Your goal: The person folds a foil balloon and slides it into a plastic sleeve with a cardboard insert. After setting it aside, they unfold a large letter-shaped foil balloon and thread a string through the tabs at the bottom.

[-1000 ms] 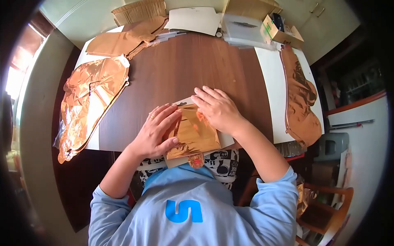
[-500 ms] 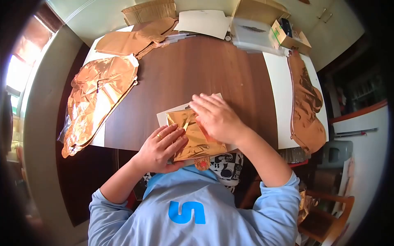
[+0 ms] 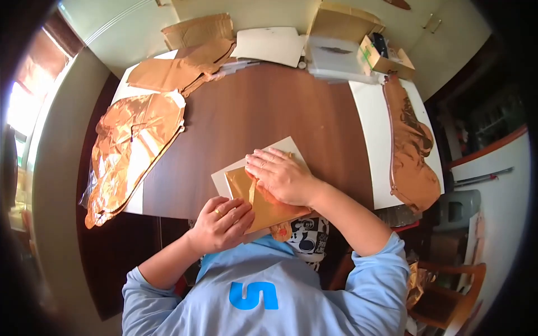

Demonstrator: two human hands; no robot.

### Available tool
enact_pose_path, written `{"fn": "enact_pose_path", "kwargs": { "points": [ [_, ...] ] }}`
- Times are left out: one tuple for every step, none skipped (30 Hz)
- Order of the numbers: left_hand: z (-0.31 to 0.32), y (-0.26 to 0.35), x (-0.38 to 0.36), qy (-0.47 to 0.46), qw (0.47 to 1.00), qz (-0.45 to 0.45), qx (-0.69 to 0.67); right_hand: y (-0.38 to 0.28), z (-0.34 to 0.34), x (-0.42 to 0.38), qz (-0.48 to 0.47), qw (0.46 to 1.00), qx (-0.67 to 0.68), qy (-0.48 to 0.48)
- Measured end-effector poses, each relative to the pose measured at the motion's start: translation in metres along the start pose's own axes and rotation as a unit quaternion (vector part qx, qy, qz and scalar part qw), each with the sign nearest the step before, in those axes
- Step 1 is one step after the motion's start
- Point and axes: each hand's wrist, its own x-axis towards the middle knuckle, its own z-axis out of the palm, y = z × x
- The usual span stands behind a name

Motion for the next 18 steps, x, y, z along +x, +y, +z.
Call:
{"fn": "enact_pose_path", "kwargs": {
  "points": [
    [0.002, 0.003, 0.002, 0.004, 1.0, -0.012, 0.006, 0.0, -0.002, -0.001, 0.001, 1.0, -0.003, 0.0],
    [0.005, 0.005, 0.004, 0.01, 1.0, -0.022, 0.012, 0.001, -0.003, -0.002, 0.006, 1.0, -0.009, 0.0],
    [0.011, 0.01, 0.003, 0.009, 0.999, -0.048, -0.006, 0.002, -0.002, -0.004, 0.01, 1.0, -0.016, 0.001],
    [0.013, 0.012, 0.004, -0.003, 0.998, -0.065, -0.026, 0.003, -0.002, -0.007, 0.015, 1.0, -0.023, 0.002],
    [0.016, 0.012, 0.005, -0.005, 0.996, -0.073, -0.05, 0.004, -0.001, -0.01, 0.031, 0.999, -0.016, 0.005],
    [0.017, 0.011, 0.006, -0.009, 0.994, -0.083, -0.074, 0.003, 0.0, -0.013, 0.04, 0.999, -0.014, 0.007],
    [0.016, 0.007, 0.009, -0.022, 0.993, -0.074, -0.087, 0.001, -0.001, -0.014, 0.053, 0.998, -0.023, 0.016],
    [0.016, -0.001, 0.012, -0.019, 0.991, -0.074, -0.11, 0.0, -0.002, -0.015, 0.065, 0.997, -0.033, 0.025],
    [0.016, -0.01, 0.014, -0.017, 0.988, -0.074, -0.132, -0.001, -0.001, -0.014, 0.071, 0.996, -0.04, 0.035],
    [0.016, -0.019, 0.016, -0.016, 0.985, -0.076, -0.155, 0.0, 0.001, -0.014, 0.077, 0.995, -0.047, 0.045],
    [0.015, -0.028, 0.019, -0.024, 0.985, -0.066, -0.157, 0.002, 0.001, -0.012, 0.082, 0.994, -0.053, 0.056],
    [0.015, -0.033, 0.021, -0.03, 0.987, -0.055, -0.15, 0.007, -0.005, -0.01, 0.097, 0.994, 0.0, 0.045],
    [0.014, -0.038, 0.023, -0.037, 0.988, -0.043, -0.142, 0.011, -0.012, -0.007, 0.111, 0.992, 0.054, 0.035],
    [0.013, -0.041, 0.024, -0.045, 0.989, -0.034, -0.134, 0.017, -0.018, -0.004, 0.124, 0.986, 0.109, 0.024],
    [0.013, -0.041, 0.026, -0.045, 0.99, -0.029, -0.131, 0.029, -0.023, 0.0, 0.146, 0.979, 0.131, 0.06],
    [0.014, -0.042, 0.025, -0.05, 0.99, -0.026, -0.129, 0.05, -0.026, 0.009, 0.131, 0.975, 0.137, 0.117],
    [0.015, -0.039, 0.022, -0.055, 0.99, -0.025, -0.128, 0.051, -0.025, 0.007, 0.12, 0.971, 0.14, 0.152],
    [0.016, -0.042, 0.022, -0.059, 0.99, -0.024, -0.123, 0.098, -0.042, 0.025, 0.191, 0.948, 0.147, 0.209]
  ]
}}
